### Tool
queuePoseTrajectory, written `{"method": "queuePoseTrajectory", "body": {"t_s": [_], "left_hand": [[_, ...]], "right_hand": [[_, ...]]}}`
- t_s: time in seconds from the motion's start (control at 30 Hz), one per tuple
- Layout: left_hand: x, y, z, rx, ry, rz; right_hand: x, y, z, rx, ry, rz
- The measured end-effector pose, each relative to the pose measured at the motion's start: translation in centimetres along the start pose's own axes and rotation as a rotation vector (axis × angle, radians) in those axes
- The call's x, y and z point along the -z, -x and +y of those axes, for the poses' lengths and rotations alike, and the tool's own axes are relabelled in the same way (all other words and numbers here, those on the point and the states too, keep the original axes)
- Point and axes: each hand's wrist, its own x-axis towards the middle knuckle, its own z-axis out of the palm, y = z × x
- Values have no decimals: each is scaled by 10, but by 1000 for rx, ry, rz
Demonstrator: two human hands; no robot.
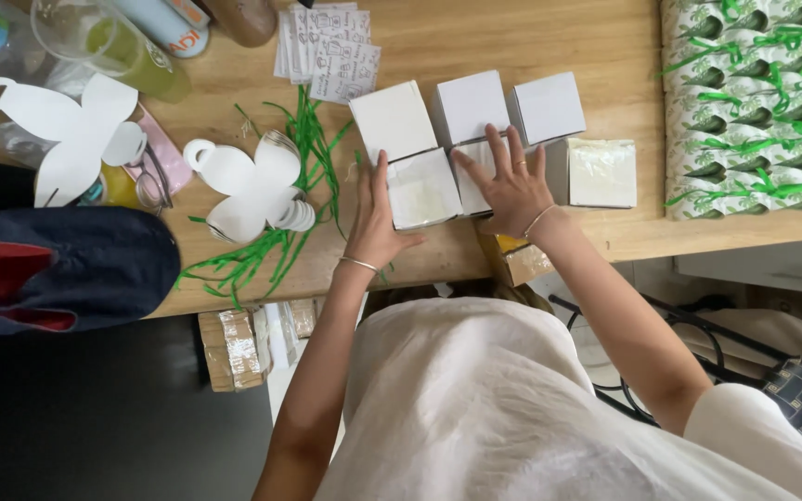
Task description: Packing small gift items into boxes and sealing them with tape.
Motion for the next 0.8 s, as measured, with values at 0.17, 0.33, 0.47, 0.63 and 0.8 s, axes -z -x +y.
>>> {"method": "queuePoseTrajectory", "body": {"t_s": [0.17,0.33,0.47,0.63,0.8], "left_hand": [[-12,-19,-21,7,86,-58],[-1,-62,-32,15,58,-135],[1,-101,-52,-34,64,-123],[-1,-155,-65,-106,-1,-48],[-7,-204,-85,-140,-63,-11]], "right_hand": [[-28,-26,-4,-21,-22,115],[-15,-42,7,-10,-106,176],[-28,-75,32,75,-158,342],[-11,-128,55,77,-90,328],[5,-175,75,83,-106,316]]}}
